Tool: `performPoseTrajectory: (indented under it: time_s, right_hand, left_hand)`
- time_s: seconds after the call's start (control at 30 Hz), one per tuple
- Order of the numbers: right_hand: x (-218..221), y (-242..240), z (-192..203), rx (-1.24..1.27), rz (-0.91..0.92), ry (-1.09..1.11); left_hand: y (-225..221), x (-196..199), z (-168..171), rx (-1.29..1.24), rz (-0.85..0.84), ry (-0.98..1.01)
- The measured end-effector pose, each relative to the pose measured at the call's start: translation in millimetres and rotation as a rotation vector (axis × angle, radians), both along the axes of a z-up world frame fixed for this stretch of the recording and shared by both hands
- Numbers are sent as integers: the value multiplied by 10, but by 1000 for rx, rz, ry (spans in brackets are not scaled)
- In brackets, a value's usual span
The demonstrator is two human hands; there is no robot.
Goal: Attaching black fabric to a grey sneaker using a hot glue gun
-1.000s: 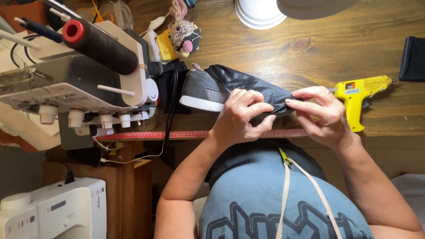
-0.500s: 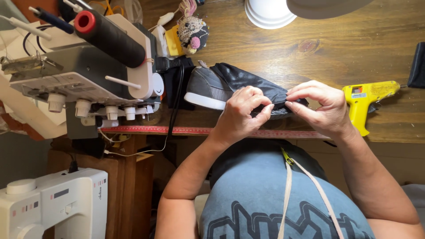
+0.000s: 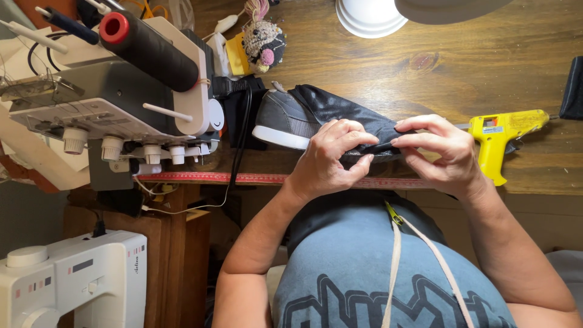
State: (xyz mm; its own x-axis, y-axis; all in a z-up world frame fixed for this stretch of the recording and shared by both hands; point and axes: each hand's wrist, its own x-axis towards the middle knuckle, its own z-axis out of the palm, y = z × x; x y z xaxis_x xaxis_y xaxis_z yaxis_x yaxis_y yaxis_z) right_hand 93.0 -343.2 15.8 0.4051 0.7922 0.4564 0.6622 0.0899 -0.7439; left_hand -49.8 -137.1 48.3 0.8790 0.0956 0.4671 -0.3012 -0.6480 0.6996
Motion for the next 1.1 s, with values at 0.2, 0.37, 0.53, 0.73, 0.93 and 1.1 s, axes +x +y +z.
performPoseTrajectory:
  time_s: [0.2, 0.37, 0.53, 0.73, 0.93, 1.1]
  right_hand:
    - [-84, 7, 7, 37, -7, -42]
    - [-151, 20, -51, 75, -70, -26]
    - [-237, -16, -51, 97, -147, -45]
    - [-166, -529, -198, -23, -503, -47]
    - [-89, -822, -465, -494, -979, -305]
    - [-45, -995, -568, -352, -979, -308]
  left_hand:
    - [0, -3, -85, 40, -7, -37]
    - [-5, 9, -138, 72, -9, -82]
    - [-55, 15, -117, 246, 70, -155]
    - [13, 23, 49, 269, 0, -122]
    - [43, 105, -24, 62, -114, -61]
    - [91, 130, -72, -40, -84, -21]
